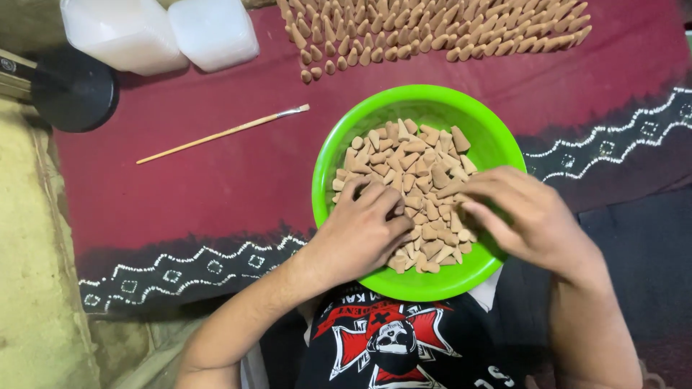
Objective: Sorting and inspecting incense cones from a bowl and arranging them in rows
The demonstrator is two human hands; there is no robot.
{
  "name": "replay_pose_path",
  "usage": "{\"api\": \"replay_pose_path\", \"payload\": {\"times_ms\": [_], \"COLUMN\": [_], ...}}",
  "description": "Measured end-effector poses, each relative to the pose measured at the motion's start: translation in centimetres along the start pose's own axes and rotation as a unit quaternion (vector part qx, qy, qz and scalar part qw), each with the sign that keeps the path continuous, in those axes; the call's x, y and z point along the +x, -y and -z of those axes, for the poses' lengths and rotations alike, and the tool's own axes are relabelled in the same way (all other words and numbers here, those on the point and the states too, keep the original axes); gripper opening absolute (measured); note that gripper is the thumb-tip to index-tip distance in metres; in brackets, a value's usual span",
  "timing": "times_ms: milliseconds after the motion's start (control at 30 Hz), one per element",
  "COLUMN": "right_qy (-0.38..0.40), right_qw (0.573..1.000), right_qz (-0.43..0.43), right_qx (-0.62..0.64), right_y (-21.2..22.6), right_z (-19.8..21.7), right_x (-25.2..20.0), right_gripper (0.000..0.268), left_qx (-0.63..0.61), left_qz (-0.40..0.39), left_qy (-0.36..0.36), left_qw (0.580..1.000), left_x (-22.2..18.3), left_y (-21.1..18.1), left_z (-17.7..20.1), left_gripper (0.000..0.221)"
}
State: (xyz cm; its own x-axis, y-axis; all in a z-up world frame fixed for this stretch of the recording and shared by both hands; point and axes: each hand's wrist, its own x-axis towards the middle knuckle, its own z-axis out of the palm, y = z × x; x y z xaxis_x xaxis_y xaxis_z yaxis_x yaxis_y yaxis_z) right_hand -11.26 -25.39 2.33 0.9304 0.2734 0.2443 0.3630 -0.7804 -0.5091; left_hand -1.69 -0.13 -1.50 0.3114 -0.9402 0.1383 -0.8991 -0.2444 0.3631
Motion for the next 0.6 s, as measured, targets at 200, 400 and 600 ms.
{"api": "replay_pose_path", "payload": {"times_ms": [200,400,600], "right_qy": [-0.046,0.054,0.093], "right_qw": [0.993,0.993,0.992], "right_qz": [-0.053,-0.065,-0.041], "right_qx": [0.095,0.080,-0.078], "right_y": [0.4,0.0,0.7], "right_z": [-0.1,-0.6,-1.8], "right_x": [-2.1,-4.3,-4.1], "right_gripper": [0.015,0.024,0.040], "left_qx": [-0.065,-0.015,0.037], "left_qz": [-0.064,-0.044,-0.030], "left_qy": [-0.048,0.040,0.060], "left_qw": [0.995,0.998,0.997], "left_x": [0.4,3.3,4.5], "left_y": [-1.9,-3.4,-3.0], "left_z": [0.3,-2.8,-3.8], "left_gripper": [0.030,0.048,0.053]}}
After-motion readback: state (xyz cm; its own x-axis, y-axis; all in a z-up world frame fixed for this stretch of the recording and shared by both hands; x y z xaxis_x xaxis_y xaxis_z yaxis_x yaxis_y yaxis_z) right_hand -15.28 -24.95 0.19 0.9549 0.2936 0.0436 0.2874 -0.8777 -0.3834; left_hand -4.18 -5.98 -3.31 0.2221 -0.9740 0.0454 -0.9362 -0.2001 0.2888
